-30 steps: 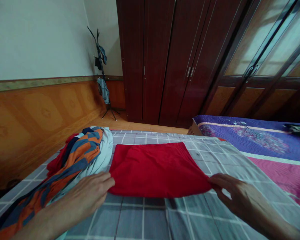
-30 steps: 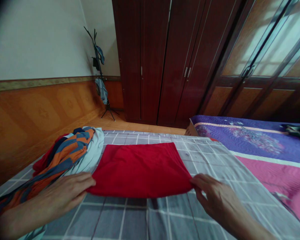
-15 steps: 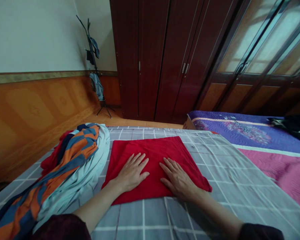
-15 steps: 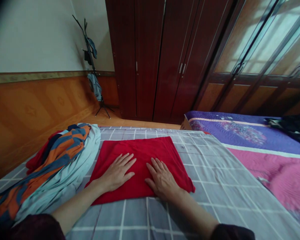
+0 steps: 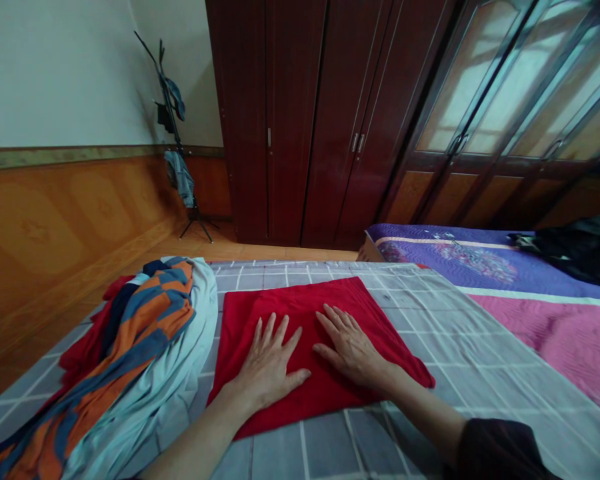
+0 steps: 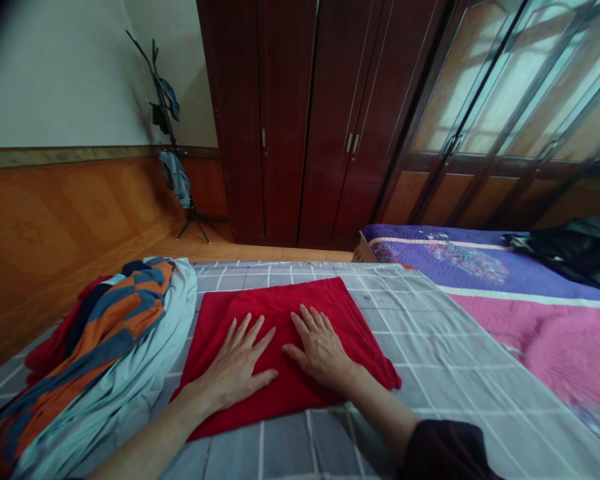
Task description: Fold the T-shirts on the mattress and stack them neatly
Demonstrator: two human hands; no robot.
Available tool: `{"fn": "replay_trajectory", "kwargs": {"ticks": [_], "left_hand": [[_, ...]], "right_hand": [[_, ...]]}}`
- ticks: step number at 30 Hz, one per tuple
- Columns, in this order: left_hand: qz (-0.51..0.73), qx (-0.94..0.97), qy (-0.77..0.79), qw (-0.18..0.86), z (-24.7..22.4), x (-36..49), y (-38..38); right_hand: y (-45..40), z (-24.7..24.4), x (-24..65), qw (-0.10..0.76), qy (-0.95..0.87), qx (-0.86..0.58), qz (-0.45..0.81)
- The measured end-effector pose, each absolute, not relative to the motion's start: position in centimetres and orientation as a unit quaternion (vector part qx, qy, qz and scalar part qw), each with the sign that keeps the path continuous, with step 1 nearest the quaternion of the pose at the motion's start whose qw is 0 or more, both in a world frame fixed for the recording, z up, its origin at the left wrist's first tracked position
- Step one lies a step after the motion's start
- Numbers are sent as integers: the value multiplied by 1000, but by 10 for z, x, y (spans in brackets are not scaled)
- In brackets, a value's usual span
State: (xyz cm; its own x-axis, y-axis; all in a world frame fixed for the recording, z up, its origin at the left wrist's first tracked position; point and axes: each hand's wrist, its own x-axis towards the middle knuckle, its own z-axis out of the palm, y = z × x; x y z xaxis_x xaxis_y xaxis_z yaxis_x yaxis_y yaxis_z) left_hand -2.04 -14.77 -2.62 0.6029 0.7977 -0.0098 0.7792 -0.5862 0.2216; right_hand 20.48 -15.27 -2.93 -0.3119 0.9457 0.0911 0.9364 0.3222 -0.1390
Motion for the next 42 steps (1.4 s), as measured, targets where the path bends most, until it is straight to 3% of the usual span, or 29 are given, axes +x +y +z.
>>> {"fn": "replay_trajectory", "kwargs": {"ticks": [14, 27, 33, 42], "left_hand": [[92, 886, 444, 96, -33, -23, -144], [94, 841, 532, 13, -41, -36, -123], [108, 840, 532, 12, -45, -35, -123], [128, 845, 520, -3, -43, -36, -124]], "right_hand": [[-76, -31, 225, 49, -735, -676, 15], [-87, -23, 148, 81, -814, -573, 53], [-47, -8, 106, 98, -796, -594, 68], [15, -15, 71, 55, -775, -615, 130]]}}
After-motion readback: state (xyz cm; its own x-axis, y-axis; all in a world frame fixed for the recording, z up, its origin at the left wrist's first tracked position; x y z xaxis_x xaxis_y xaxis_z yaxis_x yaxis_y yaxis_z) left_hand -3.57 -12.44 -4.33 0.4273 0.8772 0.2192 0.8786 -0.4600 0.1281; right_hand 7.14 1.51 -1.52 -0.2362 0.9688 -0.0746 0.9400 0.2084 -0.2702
